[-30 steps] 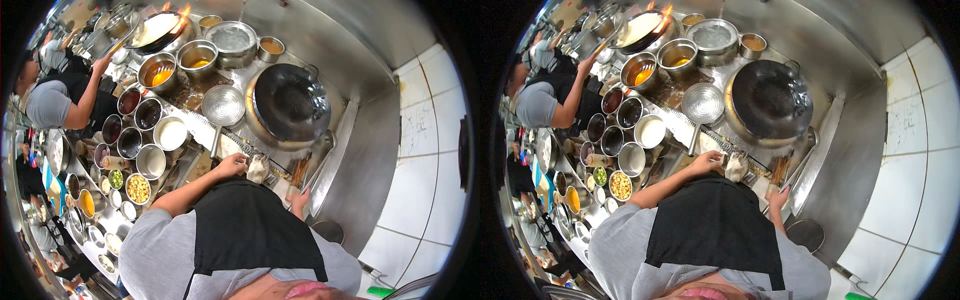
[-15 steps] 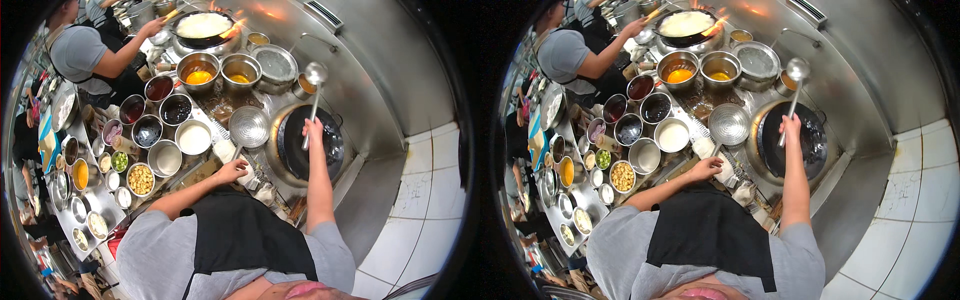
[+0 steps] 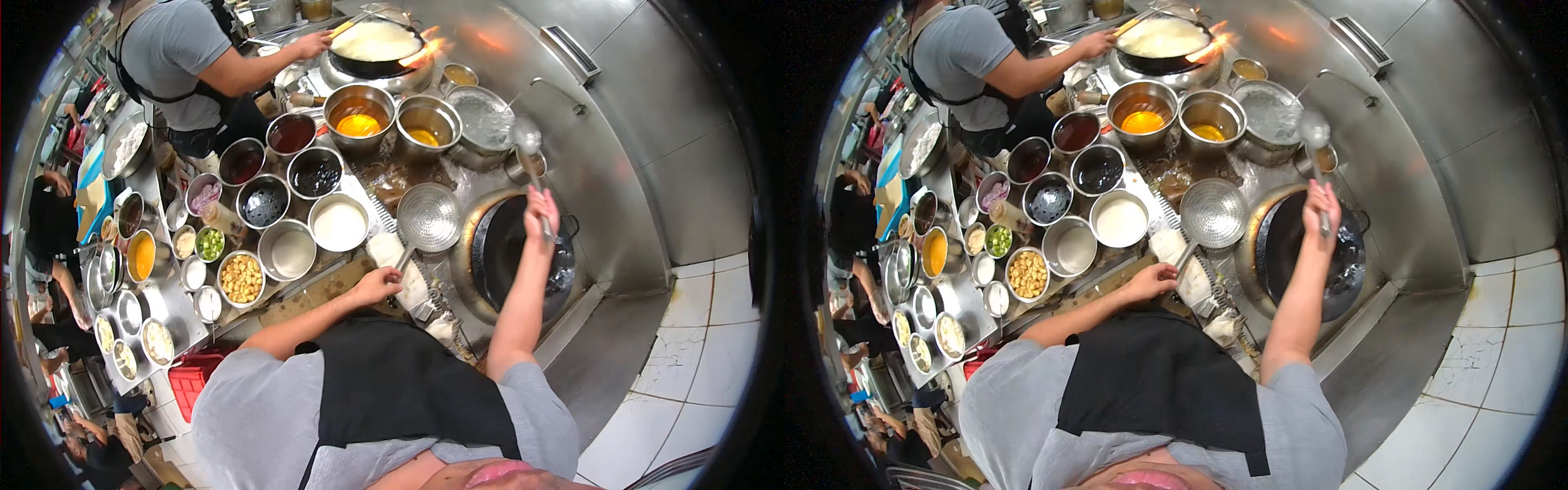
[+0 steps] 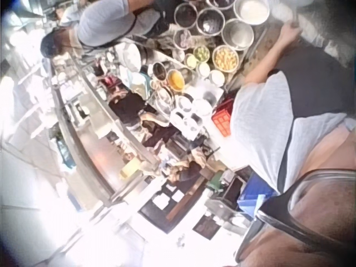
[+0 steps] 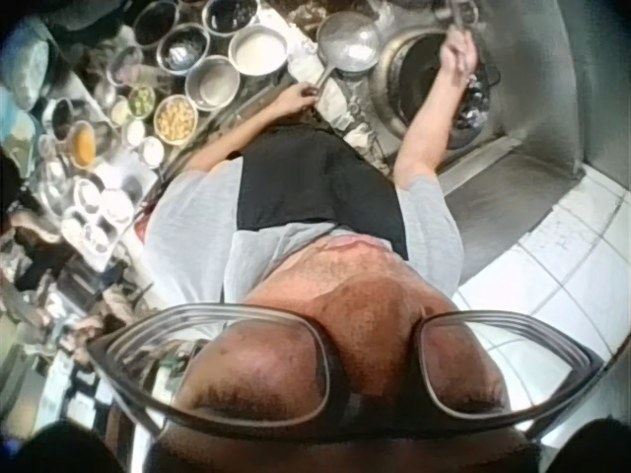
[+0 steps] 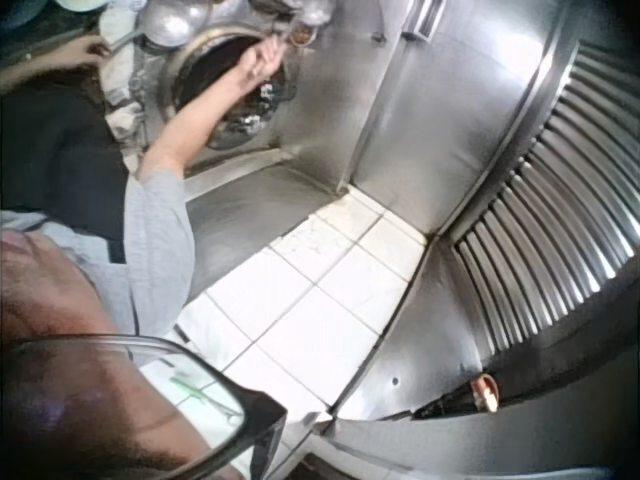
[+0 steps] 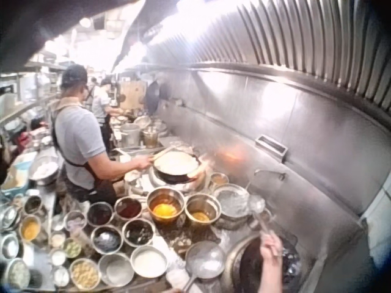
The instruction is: Cooking ingredients in a wok at a professional kitchen station using a ladle.
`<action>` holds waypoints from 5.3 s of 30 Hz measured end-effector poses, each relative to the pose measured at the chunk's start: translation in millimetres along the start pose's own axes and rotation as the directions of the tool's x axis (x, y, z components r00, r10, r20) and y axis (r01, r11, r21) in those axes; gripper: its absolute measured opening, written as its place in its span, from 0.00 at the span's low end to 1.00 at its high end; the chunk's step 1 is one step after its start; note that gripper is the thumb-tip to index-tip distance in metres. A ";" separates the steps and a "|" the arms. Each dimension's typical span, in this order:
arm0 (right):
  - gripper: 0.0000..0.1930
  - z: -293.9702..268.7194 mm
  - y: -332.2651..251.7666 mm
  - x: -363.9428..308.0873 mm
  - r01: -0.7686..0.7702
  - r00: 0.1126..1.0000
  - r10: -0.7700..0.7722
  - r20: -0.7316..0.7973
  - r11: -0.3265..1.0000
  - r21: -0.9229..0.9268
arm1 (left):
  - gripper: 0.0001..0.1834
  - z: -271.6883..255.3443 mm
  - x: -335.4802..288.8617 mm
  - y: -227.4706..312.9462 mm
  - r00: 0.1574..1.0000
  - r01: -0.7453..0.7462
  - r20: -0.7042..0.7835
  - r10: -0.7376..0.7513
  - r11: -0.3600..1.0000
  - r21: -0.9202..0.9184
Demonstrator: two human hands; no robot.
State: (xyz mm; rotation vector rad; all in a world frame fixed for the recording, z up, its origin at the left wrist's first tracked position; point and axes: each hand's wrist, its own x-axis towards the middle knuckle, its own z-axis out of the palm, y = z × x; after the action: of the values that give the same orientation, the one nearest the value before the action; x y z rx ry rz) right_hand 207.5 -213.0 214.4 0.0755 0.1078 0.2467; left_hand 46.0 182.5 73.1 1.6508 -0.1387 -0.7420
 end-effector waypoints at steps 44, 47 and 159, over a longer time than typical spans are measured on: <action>0.11 -137.6 81.7 -278.2 -0.030 0.644 -0.698 -0.314 0.387 -0.922 | 0.33 33.3 -87.5 -30.1 0.995 0.007 -0.085 0.046 0.847 0.532; 0.06 -132.2 57.3 -301.5 -0.025 0.779 -0.500 -0.380 0.580 -0.814 | 0.32 29.6 -92.0 -37.0 0.999 -0.019 -0.023 0.036 0.854 0.519; 0.15 -32.7 -54.7 -208.4 -0.603 0.788 -0.563 -0.250 -0.787 -0.131 | 0.33 239.0 160.7 18.7 0.940 0.301 -0.083 -0.330 0.920 -0.252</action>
State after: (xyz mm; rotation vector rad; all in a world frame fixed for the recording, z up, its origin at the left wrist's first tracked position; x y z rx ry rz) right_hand 16.0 -315.5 197.4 -2.8242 0.5690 0.5098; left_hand 49.9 -101.1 19.8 1.4999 0.3036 -0.8603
